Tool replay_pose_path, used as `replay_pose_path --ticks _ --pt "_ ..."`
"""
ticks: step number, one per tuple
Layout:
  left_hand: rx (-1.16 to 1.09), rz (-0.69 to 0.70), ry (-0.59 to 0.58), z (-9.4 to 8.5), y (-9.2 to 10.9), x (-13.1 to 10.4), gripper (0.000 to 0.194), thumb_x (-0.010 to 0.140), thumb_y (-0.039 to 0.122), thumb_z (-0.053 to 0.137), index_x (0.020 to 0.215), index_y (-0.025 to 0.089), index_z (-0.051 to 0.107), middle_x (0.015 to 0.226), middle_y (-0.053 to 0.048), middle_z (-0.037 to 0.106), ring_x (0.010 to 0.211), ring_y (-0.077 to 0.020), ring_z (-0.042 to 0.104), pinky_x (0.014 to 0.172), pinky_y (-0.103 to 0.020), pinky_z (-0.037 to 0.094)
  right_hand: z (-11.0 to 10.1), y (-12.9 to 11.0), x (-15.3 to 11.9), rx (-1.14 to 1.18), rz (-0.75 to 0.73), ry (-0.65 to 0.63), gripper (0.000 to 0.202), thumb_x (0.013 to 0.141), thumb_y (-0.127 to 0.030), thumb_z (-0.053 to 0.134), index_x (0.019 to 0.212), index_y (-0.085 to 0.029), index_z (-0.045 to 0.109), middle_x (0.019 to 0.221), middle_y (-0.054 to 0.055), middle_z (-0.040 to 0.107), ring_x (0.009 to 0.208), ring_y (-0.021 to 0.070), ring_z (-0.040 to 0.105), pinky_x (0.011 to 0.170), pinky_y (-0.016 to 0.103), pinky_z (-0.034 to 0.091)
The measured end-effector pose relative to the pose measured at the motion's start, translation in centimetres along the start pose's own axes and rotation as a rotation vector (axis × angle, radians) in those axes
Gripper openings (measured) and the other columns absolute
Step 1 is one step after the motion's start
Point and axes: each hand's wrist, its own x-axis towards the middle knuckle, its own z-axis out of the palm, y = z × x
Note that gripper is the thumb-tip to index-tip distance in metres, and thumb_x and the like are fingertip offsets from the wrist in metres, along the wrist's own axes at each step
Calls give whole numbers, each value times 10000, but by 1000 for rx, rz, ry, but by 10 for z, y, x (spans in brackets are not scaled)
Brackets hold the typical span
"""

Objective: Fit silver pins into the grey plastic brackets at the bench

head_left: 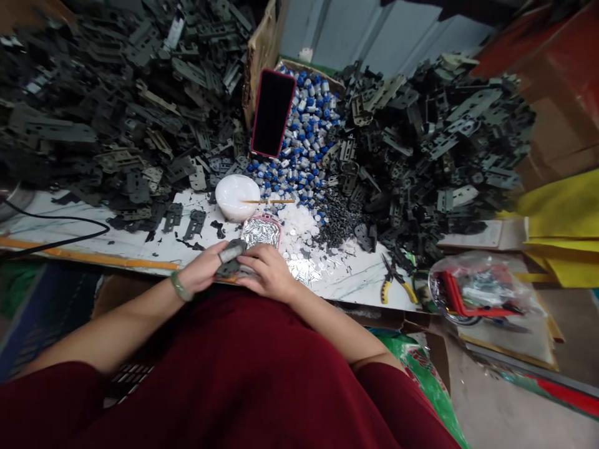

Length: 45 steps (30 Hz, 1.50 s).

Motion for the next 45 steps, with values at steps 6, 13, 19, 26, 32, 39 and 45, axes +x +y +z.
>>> replay_pose_path --ticks 6,13,19,26,32,39,45 --pt "1245 -55 -89 -102 38 -21 108 636 316 583 590 222 557 539 6 564 546 -187 503 533 -279 304 -15 30 1 -168 262 -144 227 918 -296 478 898 -164 661 824 89 636 848 202 537 770 324 430" --pt "1519 -50 332 -93 41 34 260 690 221 486 889 212 653 936 -113 705 835 -298 626 627 -322 379 -12 39 32 -517 434 -553 195 888 -193 490 968 -140 661 986 141 650 1035 268 500 796 356 389" --pt "1377 86 344 -87 26 36 99 610 150 518 677 202 570 868 -92 650 824 -266 597 652 -321 400 -8 43 26 -483 438 -463 213 918 -252 477 930 -179 677 993 125 634 1013 253 487 781 347 392" --pt "62 137 106 -21 -8 2 364 569 270 757 761 209 454 662 36 569 582 -128 552 563 -247 432 -7 52 17 -369 408 -243 155 879 -264 568 832 -184 692 828 99 624 855 233 522 735 343 410" --pt "-304 -26 -37 31 -10 11 512 513 245 831 947 165 571 745 -23 652 620 -140 600 542 -240 464 -7 47 13 -341 435 -263 145 875 -181 520 811 -175 650 781 74 644 779 189 564 715 277 410" --pt "-271 -7 61 35 -13 20 332 535 264 819 777 151 621 651 3 617 524 -97 525 461 -203 404 -12 50 12 -206 513 -183 86 861 -186 517 847 -172 601 858 74 644 843 189 569 739 279 424" --pt "-243 39 125 35 -17 18 283 564 246 787 758 155 602 631 10 614 494 -81 496 437 -186 338 -15 45 15 268 516 43 118 895 -256 465 844 -175 534 905 52 617 849 155 568 744 277 456"
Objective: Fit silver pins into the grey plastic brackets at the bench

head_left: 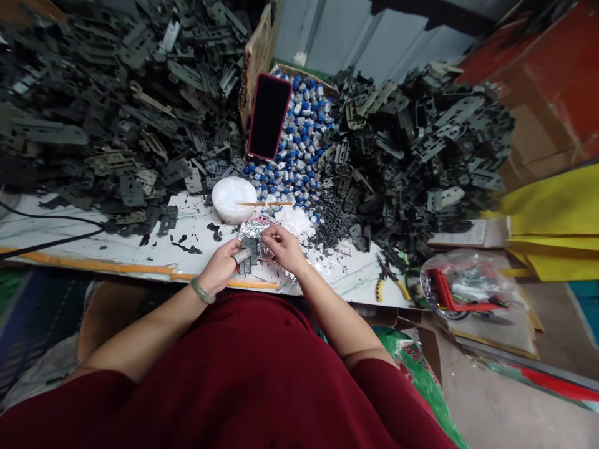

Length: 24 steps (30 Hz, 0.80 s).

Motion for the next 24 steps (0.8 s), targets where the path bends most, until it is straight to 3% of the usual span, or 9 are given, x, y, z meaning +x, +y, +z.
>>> replay_pose_path --ticks 3,10,14,18,21,24 --pt "8 9 -24 2 -1 -1 251 573 204 763 750 161 590 624 19 610 491 -76 494 447 -182 340 0 -7 -2 25 -87 -23 119 898 -258 466 820 -183 517 904 57 609 879 167 560 803 309 454" --pt "61 30 -18 0 -9 -1 201 583 126 704 713 168 558 612 29 602 471 -70 479 435 -176 323 6 -15 -7 -400 -251 -65 162 910 -221 448 841 -170 585 886 99 603 885 219 505 833 376 430" --pt "66 19 -41 -1 -7 -3 210 592 172 713 744 169 569 636 21 618 482 -76 488 434 -181 330 5 -19 -10 -376 -314 26 169 908 -270 496 855 -190 635 984 92 613 959 209 508 855 349 429" --pt "35 47 -22 -2 -1 -6 243 576 202 746 739 173 568 602 34 602 487 -79 488 443 -181 334 0 -17 -14 -447 -232 90 190 917 -264 472 880 -185 640 918 92 615 919 207 523 814 338 418" --pt "30 79 -20 -1 0 -7 273 552 199 771 732 171 569 593 41 592 517 -84 504 480 -182 364 -1 -13 -18 -576 -184 -61 171 896 -241 490 819 -173 627 830 92 606 845 208 529 760 325 401" --pt "51 68 -11 -1 -2 -8 280 548 201 778 728 166 568 610 34 601 528 -87 510 502 -189 379 1 -13 -23 -447 -147 -117 139 882 -233 500 810 -174 603 804 67 605 799 178 538 727 285 405"
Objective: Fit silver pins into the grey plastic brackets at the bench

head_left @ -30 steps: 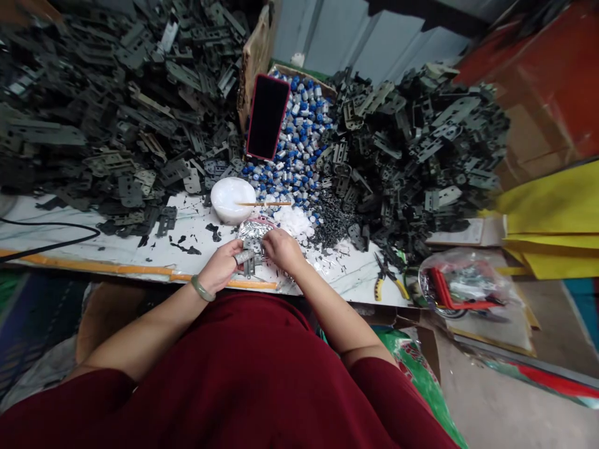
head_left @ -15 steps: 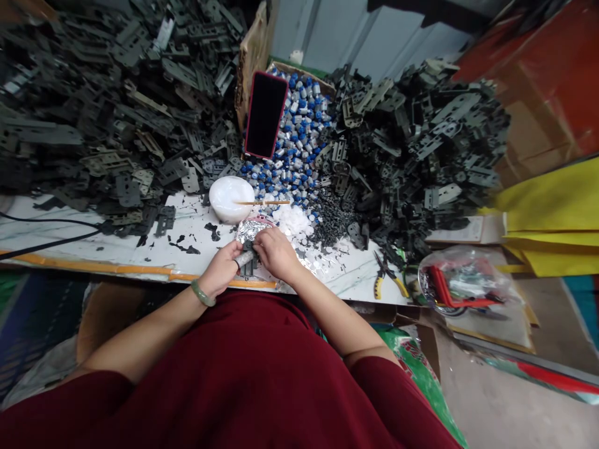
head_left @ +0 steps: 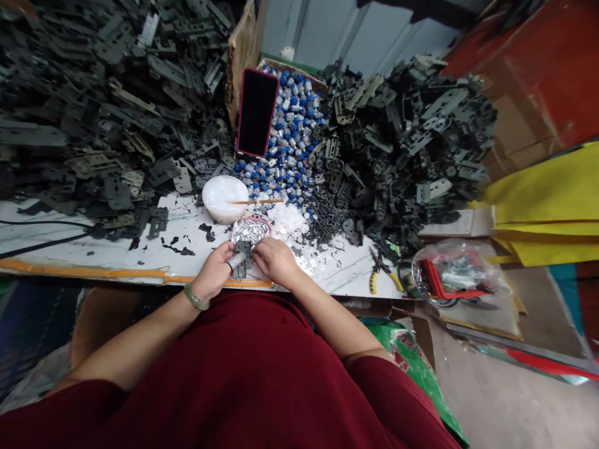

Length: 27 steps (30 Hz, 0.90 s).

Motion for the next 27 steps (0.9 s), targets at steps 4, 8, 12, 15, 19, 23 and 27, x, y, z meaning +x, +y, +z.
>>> replay_pose_path --ticks 4,8,12,15,19,23,27 --pt "-4 6 -12 2 -3 -3 304 541 209 783 749 169 565 608 35 601 534 -97 523 514 -201 396 1 -8 -3 412 206 83 152 878 -262 473 788 -175 561 748 7 596 684 120 526 654 227 415" --pt "5 8 -53 4 -4 -7 318 541 197 783 751 175 545 593 45 593 523 -94 519 510 -201 409 2 -16 -3 478 271 67 117 820 -221 486 722 -182 536 683 -18 566 633 106 495 622 215 398" --pt "39 31 -68 2 -8 -8 314 556 199 785 718 179 517 583 50 583 543 -100 526 524 -208 427 7 -21 -4 361 247 89 98 779 -180 495 687 -188 527 675 -7 555 647 117 489 633 225 388" --pt "16 28 -74 2 -10 -8 314 568 206 788 712 180 511 594 45 592 567 -108 550 551 -218 434 9 -22 -6 474 302 35 107 795 -205 508 694 -182 535 663 -14 558 625 109 498 614 216 397" --pt "-13 -2 -88 4 -12 -8 303 574 216 791 744 176 544 640 28 627 609 -118 579 579 -223 442 6 -9 -16 636 380 -65 151 842 -292 529 782 -168 591 684 -16 603 621 106 539 612 209 425" --pt "-16 -56 -78 7 -14 -6 312 560 232 789 779 166 577 674 18 649 611 -112 575 589 -217 438 -5 24 -33 265 482 69 165 879 -266 505 844 -180 641 797 23 643 751 142 575 703 242 433" --pt "1 -95 -76 9 -19 -3 327 549 251 787 790 163 585 667 20 650 599 -113 570 592 -224 433 -10 55 -43 -227 606 110 178 891 -238 506 886 -166 670 920 95 635 888 207 564 769 288 418"
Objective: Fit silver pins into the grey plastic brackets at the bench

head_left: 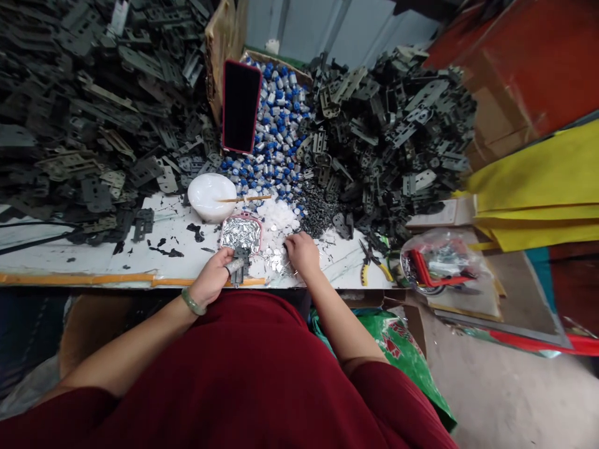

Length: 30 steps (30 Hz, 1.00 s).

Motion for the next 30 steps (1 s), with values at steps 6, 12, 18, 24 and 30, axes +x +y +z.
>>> replay_pose_path --ticks 6,12,18,24,30 --pt "21 -15 -19 5 -1 0 314 550 254 782 773 166 580 632 30 631 587 -111 562 594 -223 428 4 11 3 -178 -98 -70 207 917 -220 468 929 -165 667 925 112 618 905 225 543 791 304 407" --pt "45 -24 -29 10 -4 0 300 550 243 763 755 165 558 661 17 637 617 -122 582 604 -231 453 -1 7 -2 42 -45 -60 152 893 -197 486 868 -164 632 908 98 615 894 210 540 785 301 412" --pt "77 0 -55 11 -7 -2 272 573 216 724 758 172 530 647 29 609 573 -107 547 527 -209 438 -10 -41 -25 559 -212 -276 127 891 -252 470 862 -188 575 814 11 625 752 133 550 703 241 422" --pt "56 -51 -65 8 -2 -5 297 569 246 749 743 172 520 601 42 582 489 -87 505 461 -200 428 -10 -60 -35 458 -286 -247 117 860 -245 513 837 -172 602 823 49 632 783 160 550 739 275 422" --pt "54 -114 -39 9 0 -3 325 558 277 768 750 169 529 632 25 603 510 -107 547 430 -201 431 -5 -27 -12 455 -79 -170 153 863 -241 490 845 -190 633 837 37 647 777 159 577 729 268 436"
